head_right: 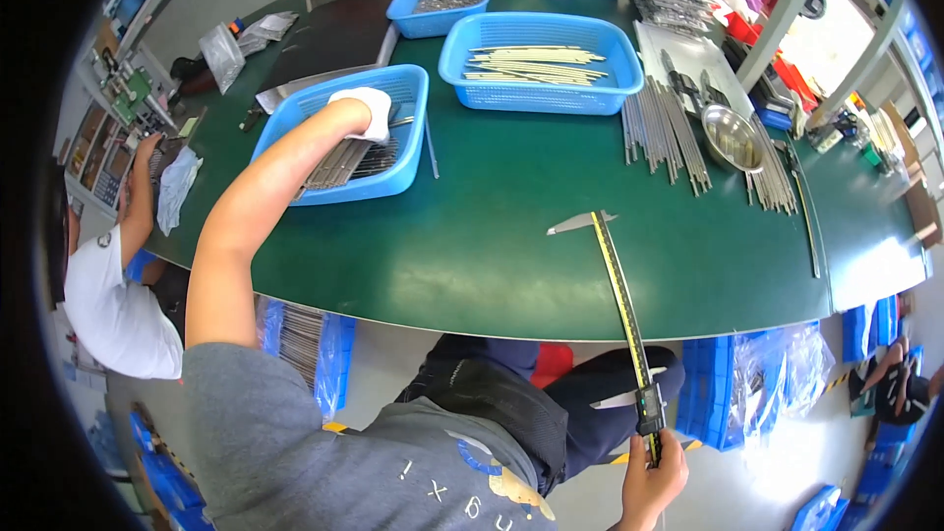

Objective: The recorder uses a digital caliper to measure the length of thin metal rods at a workbench.

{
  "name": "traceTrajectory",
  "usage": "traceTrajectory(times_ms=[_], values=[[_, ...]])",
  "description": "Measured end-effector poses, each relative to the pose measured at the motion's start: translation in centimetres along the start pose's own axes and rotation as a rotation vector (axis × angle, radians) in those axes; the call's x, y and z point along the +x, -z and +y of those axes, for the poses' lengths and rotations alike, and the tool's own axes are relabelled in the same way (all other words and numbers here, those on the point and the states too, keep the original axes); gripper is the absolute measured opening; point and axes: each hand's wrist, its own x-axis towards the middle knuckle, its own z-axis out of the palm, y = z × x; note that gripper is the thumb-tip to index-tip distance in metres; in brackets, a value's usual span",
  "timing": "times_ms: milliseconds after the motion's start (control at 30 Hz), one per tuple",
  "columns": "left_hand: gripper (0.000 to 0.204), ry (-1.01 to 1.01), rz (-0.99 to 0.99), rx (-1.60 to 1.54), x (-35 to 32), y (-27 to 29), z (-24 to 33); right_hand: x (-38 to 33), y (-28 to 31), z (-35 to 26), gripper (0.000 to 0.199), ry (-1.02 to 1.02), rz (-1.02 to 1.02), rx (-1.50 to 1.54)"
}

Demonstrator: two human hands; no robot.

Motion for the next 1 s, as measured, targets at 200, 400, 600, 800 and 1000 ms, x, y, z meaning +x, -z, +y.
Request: traceTrajectory(times_ms=[200,400,600,800,1000], values=[[0.037,0.003,-0.112,-0.208,1.2,-0.8,-2.5,0.0,0.6,-0.8,0.029,-0.051,-0.058,-0.005],[0.013,-0.161,0.218,-0.992,-4.8,3.7,-0.1,0.2,0.8,-2.2,0.03,-0.11,-0.117,-0.03],[0.026,-1.359,0.88,-0.337,-12.3,0.1,14.6,0.4,1.2,-2.1,0.03,-0.146,-0.149,0.005],[0.011,-1.608,1.083,-0.47,-10.6,-8.0,22.2,0.4,1.3,-2.7,0.028,-0.147,-0.142,0.031],[0.016,-1.535,1.06,-0.543,-9.6,-8.6,22.5,0.3,1.6,-2.3,0.031,-0.118,-0.164,-0.014]])
